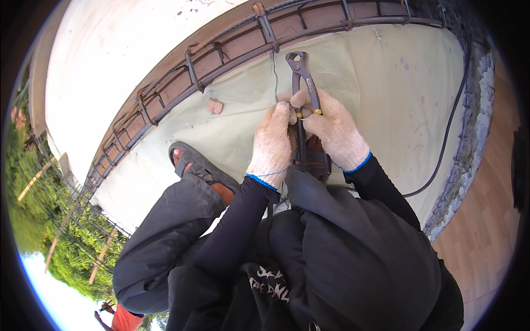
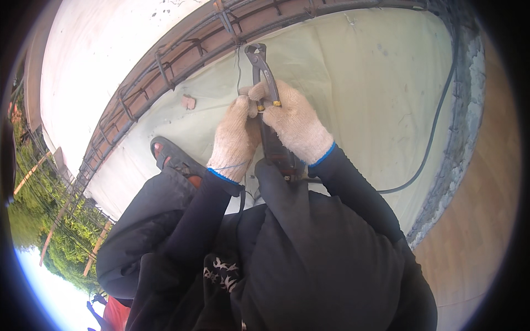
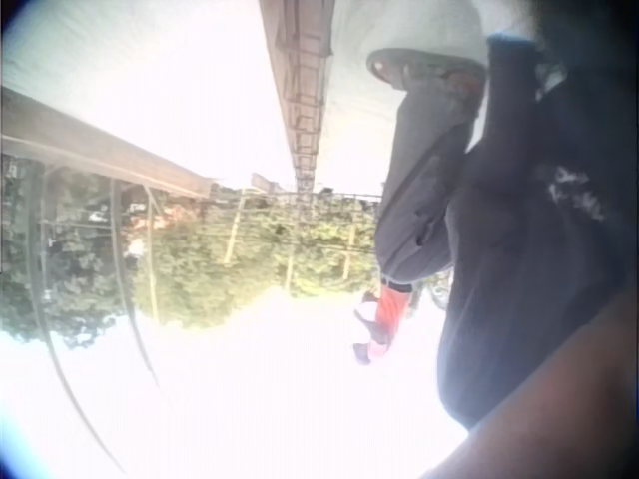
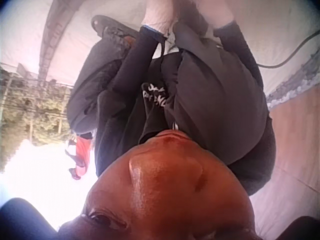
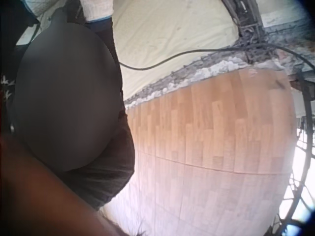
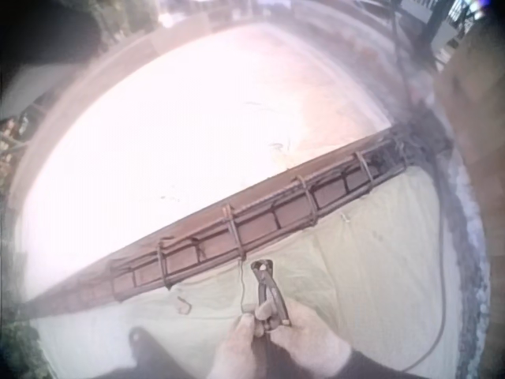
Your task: The person ties metal rebar bars together using wire and pliers on a concrete surface. They repeatedly wrap wire around intersecting bars and twist it with pliers to secure the connections.
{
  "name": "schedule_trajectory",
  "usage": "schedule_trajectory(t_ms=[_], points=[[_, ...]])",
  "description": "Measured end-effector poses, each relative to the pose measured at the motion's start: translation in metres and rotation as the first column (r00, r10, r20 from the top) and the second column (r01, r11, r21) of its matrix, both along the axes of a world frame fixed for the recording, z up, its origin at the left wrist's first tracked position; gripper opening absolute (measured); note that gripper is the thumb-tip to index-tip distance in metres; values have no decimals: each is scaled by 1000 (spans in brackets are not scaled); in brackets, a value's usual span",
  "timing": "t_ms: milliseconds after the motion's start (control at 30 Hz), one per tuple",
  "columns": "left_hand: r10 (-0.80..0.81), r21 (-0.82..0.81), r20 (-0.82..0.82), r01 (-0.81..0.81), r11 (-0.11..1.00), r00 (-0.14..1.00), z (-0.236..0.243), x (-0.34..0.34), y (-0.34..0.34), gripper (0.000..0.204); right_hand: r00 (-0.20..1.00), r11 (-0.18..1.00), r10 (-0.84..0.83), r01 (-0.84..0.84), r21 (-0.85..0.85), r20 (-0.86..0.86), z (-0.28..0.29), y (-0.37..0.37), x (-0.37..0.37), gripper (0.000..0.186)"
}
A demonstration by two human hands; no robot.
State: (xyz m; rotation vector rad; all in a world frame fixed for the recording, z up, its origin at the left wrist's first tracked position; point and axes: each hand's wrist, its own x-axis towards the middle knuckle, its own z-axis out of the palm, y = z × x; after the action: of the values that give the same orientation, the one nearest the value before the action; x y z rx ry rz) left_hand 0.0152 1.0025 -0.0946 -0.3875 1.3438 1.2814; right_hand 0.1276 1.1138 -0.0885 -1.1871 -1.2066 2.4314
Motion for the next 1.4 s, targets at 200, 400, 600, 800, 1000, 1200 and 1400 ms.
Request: schedule_trajectory(t_ms=[200, 400, 600, 800, 1000, 1200, 1400], points=[[-307, -106, -377, 289, 951, 874, 27, -65, -13, 44, 981, 899, 194, -182, -397, -12, 7, 30, -5, 60], [-398, -119, -289, 380, 917, 870, 45, -73, 3, 38, 938, 728, -152, -107, -678, -311, -20, 9, -20, 75], [-473, -157, -357, 448, 880, 806, 50, -85, 3, 36, 925, 762, -175, -89, -641, -337, -23, 0, -33, 76], [-467, -157, -387, 442, 883, 795, 56, -87, 8, 36, 899, 642, -267, -102, -760, -347, -16, -12, -25, 79], [-413, -112, -309, 398, 910, 857, 47, -87, 7, 35, 926, 672, -239, -61, -738, -294, -25, -9, -19, 79], [-467, -145, -376, 447, 883, 801, 55, -82, 12, 36, 907, 683, -258, -72, -726, -333, -33, -2, -34, 66], [-547, -189, -451, 524, 831, 705, 59, -88, 8, 37, 926, 733, -243, -21, -679, -291, -25, -8, -50, 54]])
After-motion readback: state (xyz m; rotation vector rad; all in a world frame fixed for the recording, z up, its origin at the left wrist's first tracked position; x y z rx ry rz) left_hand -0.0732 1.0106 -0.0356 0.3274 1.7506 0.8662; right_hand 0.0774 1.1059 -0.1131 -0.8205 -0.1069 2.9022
